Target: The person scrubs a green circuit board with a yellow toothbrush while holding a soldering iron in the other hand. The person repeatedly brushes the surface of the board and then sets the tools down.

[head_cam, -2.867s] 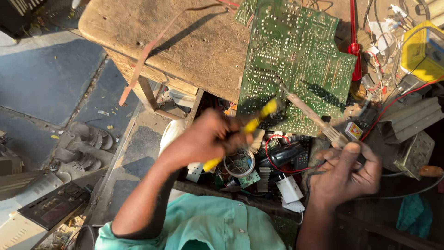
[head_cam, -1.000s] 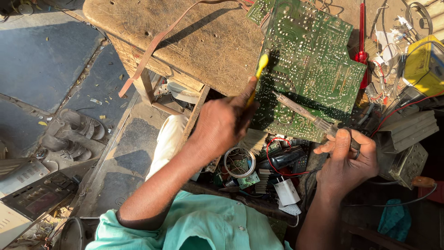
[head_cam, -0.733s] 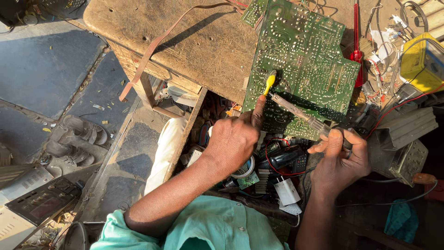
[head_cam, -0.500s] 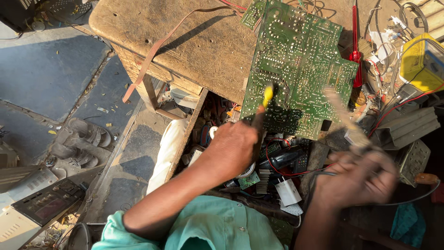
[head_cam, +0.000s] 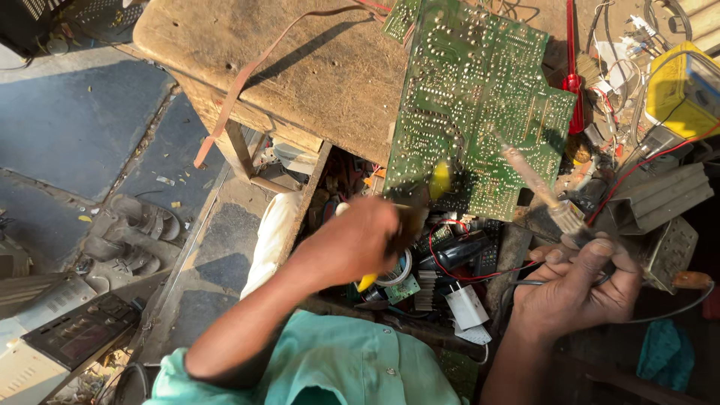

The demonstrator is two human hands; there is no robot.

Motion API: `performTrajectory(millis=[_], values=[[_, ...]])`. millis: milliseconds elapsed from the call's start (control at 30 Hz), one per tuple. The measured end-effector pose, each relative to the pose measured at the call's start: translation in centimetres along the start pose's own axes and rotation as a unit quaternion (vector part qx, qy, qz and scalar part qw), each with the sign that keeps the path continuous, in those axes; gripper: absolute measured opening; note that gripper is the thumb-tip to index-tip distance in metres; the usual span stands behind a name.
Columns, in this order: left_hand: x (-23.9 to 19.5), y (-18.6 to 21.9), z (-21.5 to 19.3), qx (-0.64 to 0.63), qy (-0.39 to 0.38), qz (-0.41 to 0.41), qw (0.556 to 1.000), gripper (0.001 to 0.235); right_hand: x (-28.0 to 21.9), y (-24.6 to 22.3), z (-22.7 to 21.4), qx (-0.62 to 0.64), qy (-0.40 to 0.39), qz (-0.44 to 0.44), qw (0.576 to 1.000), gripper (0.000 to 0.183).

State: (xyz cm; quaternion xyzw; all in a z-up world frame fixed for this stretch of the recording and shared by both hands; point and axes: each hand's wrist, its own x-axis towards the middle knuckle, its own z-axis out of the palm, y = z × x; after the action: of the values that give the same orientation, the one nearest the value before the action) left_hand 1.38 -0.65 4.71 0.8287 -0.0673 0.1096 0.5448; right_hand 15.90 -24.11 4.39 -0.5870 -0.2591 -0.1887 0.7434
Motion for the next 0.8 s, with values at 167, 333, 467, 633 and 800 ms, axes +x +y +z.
performTrajectory(millis=[167, 333, 467, 633, 800], values=[[-1.4, -3.2, -0.5, -0.153, 0.161, -0.063, 0.973, 0.047, 0.2, 1.0, 0.8, -0.01, -0.027, 0.029, 0.999, 0.017], [0.5, -7.6, -2.1, -0.09, 0.361, -0.084, 0.925, 0.054, -0.4, 1.6, 0.2, -0.029, -0.052, 0.07, 0.996, 0.013], [3.0, -9.9, -3.6, -0.007, 0.345, -0.036, 0.938, 0.057, -0.4, 2.1, 0.3, -0.019, -0.075, 0.078, 0.994, 0.011], [4.4, -11.1, -3.7, -0.027, 0.316, -0.02, 0.948, 0.062, -0.2, 2.6, 0.4, -0.043, -0.08, 0.086, 0.992, 0.012], [3.6, -11.6, -3.3, 0.001, 0.296, -0.041, 0.954, 0.065, -0.2, 3.0, 0.5, -0.04, -0.078, 0.095, 0.992, 0.016]])
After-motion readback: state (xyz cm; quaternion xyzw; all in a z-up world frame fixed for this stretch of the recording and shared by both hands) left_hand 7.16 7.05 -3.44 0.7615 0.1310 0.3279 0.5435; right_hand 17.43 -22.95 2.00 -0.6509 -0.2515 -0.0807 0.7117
